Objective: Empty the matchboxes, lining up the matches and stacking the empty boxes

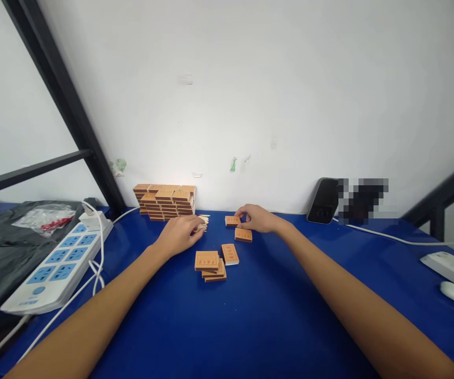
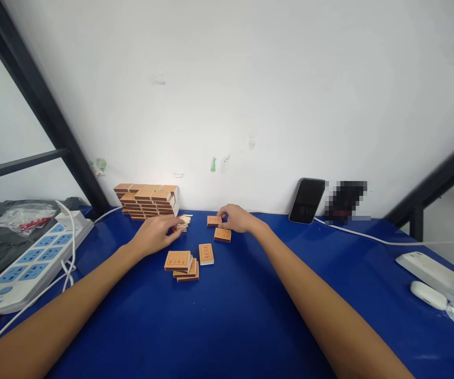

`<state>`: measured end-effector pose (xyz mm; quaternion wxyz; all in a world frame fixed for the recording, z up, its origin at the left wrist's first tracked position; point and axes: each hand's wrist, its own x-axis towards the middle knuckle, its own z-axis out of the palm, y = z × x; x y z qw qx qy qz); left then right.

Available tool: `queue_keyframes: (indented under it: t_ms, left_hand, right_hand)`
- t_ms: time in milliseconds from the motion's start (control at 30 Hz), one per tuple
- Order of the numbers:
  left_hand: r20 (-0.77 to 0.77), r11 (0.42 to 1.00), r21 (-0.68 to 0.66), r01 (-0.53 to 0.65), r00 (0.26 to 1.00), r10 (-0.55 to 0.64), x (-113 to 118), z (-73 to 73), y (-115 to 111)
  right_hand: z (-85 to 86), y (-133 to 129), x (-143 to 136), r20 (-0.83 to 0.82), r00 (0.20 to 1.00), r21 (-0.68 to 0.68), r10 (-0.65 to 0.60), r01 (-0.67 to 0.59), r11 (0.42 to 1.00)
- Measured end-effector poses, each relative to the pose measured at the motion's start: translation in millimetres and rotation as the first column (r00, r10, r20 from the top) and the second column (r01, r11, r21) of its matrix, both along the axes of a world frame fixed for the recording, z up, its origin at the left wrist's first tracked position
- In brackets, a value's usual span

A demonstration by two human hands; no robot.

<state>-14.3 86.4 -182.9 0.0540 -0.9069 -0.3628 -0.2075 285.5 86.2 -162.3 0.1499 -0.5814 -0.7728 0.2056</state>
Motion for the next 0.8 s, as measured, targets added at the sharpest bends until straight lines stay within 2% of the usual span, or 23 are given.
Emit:
queue_keyframes:
  t_ms: [133, 267, 400, 500, 600, 700, 800]
  left_hand:
    - [0.087, 0.999, -0.009, 0.046, 0.995, -0.045, 9.8, -1.6, -9.5]
    - [0.2, 0.993, -0.082, 0.08, 0.978, -0.062, 19.2, -1.9, -20.4]
    - [0.194, 0.979, -0.154, 0.134, 0.976, -0.104, 23.1, -4.7, -21.5]
    - [0.196, 0.966, -0.218, 0.142, 0.976, -0.1, 23.0, -6.9, -16.6]
    - [0.247, 0.953, -0.249, 0.173, 0.963, -0.11, 22.8, -5.8, -12.6]
    - [0.323, 0.924, -0.251, 0.29, 0.924, -0.203, 24.0, -1.7, -12.3]
    - [0.391, 0.91, -0.249, 0.33, 0.894, -0.217, 25.8, 3.1, -15.1]
  right_hand:
    - [1.8, -24.2, -1.7, -0.064, 0.998, 0.033, -0.012, 0.014, 0.999]
    - [1.0, -67.9, -2.8, -0.174, 0.982, -0.003, 0.074, -0.076, 0.997]
    - [-8.3, -93.4, -2.6, -0.271, 0.962, -0.008, 0.041, -0.045, 0.999]
    - [-21.0, -93.2, 0.0, -0.273, 0.961, 0.106, 0.033, -0.004, 0.994]
    - [-32.4, -89.4, 0.8, -0.237, 0.971, 0.277, 0.034, 0.034, 0.96]
    - [-37.1, -90.1, -5.2, -0.173, 0.982, 0.433, 0.068, 0.014, 0.901]
    - [-36.0, -93.5, -17.6, -0.131, 0.982, 0.559, 0.138, -0.042, 0.828]
